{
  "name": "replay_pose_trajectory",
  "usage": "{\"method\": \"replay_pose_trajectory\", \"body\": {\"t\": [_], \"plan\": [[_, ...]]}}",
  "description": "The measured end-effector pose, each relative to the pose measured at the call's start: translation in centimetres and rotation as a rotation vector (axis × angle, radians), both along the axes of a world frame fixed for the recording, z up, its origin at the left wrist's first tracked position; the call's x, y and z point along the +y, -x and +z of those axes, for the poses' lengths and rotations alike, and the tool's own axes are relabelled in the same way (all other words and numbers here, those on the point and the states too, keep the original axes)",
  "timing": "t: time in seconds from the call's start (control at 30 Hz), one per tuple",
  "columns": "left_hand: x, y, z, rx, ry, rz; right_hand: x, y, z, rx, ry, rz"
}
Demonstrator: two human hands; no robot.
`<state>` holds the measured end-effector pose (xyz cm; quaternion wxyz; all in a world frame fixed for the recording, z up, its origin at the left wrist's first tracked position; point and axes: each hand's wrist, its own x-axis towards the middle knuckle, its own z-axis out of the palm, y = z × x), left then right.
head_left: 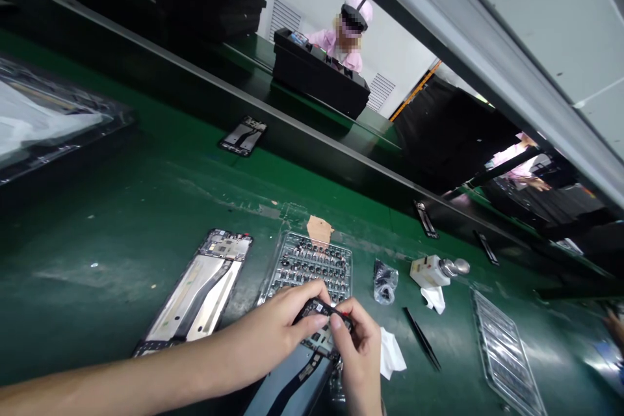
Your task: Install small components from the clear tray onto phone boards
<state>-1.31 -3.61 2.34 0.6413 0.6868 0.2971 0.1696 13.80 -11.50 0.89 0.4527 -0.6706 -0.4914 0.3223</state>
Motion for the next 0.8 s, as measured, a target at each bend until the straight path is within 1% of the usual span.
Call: {"method": "replay_pose_trajectory", "body": {"t": [0.1,0.17,0.5,0.7,0.8], "plan": [[0.02,0.11,-0.10,0.011,-0.029,-0.010,0.04,-0.02,0.03,-0.067,-0.002,0.015],[0.04,0.14,-0.12,0.003,-0.028,-0.024,0.07,-0.05,0.08,-0.070,-0.002,0.026],[0.27,0.16,0.26,-0.008,0.010,-0.076,-0.04,-0.50,0.06,-0.033,0.020,0.069],[0.40,-0.23,0.53,-0.008,0.026,-0.059,0.05,-0.71,-0.08,0.068,0.041,0.102],[0.56,-0.39,0.69,-0.011,0.001,-0.047,0.08,-0.57,-0.02,0.070,0.051,0.100]]}}
